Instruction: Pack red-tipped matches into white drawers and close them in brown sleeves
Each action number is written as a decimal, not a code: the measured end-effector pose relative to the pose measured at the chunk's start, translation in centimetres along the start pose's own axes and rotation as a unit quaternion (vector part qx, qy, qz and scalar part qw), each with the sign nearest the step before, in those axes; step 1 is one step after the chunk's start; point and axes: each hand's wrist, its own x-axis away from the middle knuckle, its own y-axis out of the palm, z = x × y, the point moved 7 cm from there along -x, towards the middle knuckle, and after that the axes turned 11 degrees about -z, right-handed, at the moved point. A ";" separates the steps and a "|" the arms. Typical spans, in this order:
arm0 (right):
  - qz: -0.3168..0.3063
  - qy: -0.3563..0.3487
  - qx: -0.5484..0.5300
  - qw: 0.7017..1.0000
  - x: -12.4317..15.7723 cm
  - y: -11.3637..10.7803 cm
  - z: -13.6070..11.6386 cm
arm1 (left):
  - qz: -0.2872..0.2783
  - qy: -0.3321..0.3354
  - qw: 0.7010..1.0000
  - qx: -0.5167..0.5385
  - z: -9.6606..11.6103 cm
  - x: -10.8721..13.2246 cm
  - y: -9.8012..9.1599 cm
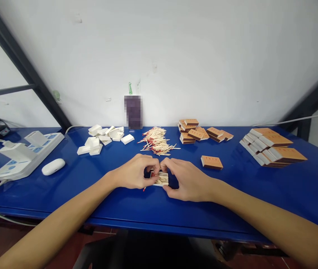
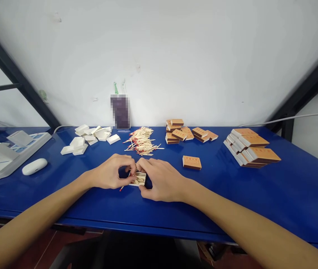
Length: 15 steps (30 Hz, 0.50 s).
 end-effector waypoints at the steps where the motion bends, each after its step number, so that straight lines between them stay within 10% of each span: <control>1: 0.000 -0.003 -0.001 1.000 0.0 -0.1 0.0 | 0.002 -0.001 1.000 0.000 0.0 0.0 0.0; 15: 0.022 0.047 0.029 0.998 -0.4 -0.8 3.4 | -0.092 -0.066 0.983 -0.145 -1.0 1.0 -1.3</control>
